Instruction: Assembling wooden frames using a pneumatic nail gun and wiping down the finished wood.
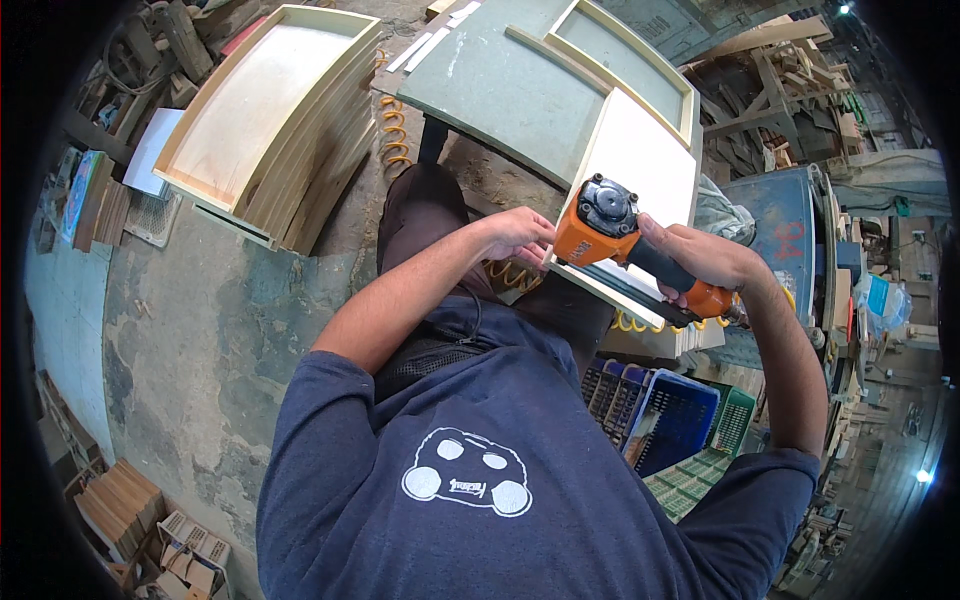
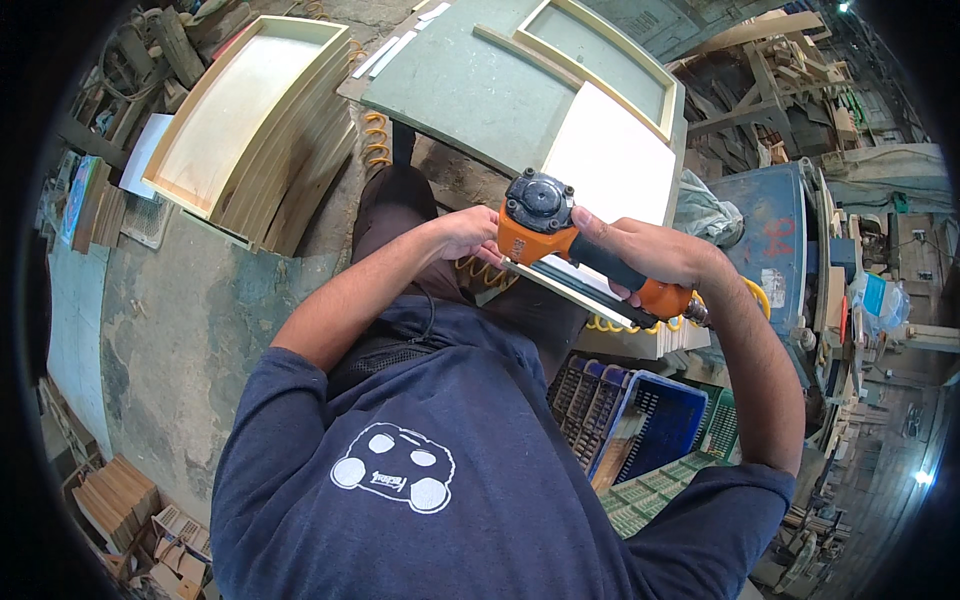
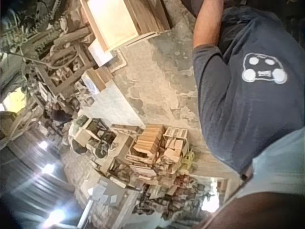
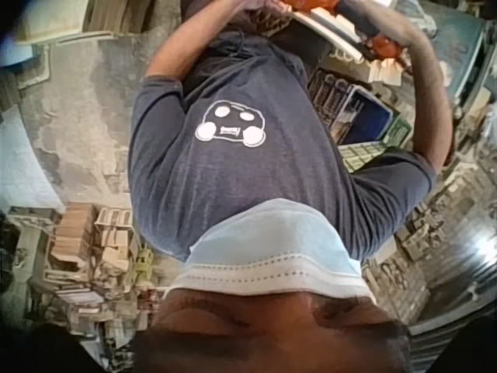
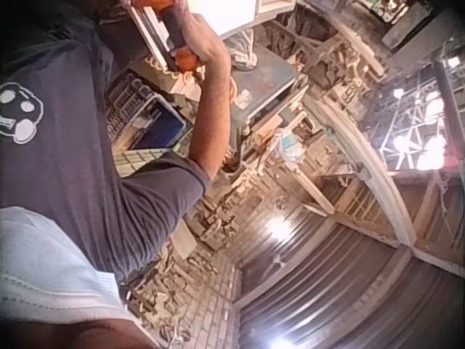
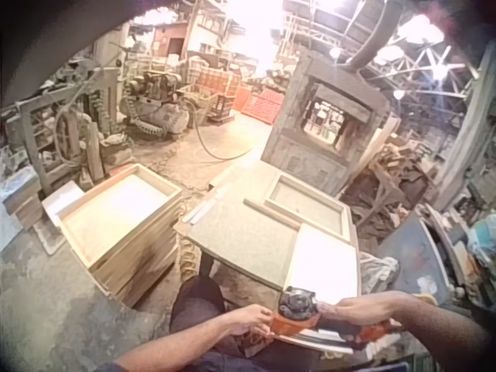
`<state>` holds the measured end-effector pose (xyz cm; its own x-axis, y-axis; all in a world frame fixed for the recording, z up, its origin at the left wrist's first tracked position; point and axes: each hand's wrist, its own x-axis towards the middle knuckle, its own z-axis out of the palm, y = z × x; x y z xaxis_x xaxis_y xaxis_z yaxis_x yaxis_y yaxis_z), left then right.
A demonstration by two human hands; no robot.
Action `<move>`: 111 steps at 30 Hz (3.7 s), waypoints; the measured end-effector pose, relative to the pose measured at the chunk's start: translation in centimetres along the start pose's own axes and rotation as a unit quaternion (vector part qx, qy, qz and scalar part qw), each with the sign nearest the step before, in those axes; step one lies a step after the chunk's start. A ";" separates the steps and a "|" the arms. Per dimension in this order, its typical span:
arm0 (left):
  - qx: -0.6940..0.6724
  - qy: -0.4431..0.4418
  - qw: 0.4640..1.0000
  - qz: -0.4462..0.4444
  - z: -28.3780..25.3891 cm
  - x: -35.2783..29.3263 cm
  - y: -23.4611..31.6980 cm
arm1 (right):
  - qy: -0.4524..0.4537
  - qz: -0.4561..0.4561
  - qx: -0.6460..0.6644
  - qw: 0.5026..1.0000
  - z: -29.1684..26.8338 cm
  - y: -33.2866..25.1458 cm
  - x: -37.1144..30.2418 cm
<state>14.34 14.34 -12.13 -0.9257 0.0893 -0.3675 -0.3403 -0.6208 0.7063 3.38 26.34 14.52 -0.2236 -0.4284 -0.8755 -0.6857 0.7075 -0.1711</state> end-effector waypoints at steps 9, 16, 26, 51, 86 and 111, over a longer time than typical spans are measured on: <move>-0.001 0.011 1.000 0.000 0.1 0.0 -0.1 | 0.011 -0.001 0.005 1.000 0.1 -0.2 -0.2; -0.006 0.009 1.000 0.000 0.4 -0.2 0.2 | 0.019 0.013 0.009 1.000 0.2 0.1 -0.1; -0.006 -0.001 1.000 0.006 0.0 0.3 -0.3 | 0.020 0.000 -0.018 1.000 0.2 -0.6 0.0; 0.020 0.070 0.997 -0.012 4.4 -1.9 0.3 | 0.076 0.000 0.095 0.993 1.5 8.1 -4.5; -0.120 -0.022 0.992 -0.025 11.5 0.9 -6.2 | 0.030 0.039 0.058 0.997 1.6 11.1 -2.5; -0.123 -0.009 0.992 -0.011 11.5 1.4 -6.8 | 0.023 0.044 0.061 0.997 1.4 11.2 -2.3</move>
<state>13.41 27.66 -10.48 -0.9225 0.1171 -0.3678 -0.3110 -0.7899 0.5285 -2.79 36.02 13.99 -0.3123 -0.3859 -0.8681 -0.5736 0.8050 -0.1515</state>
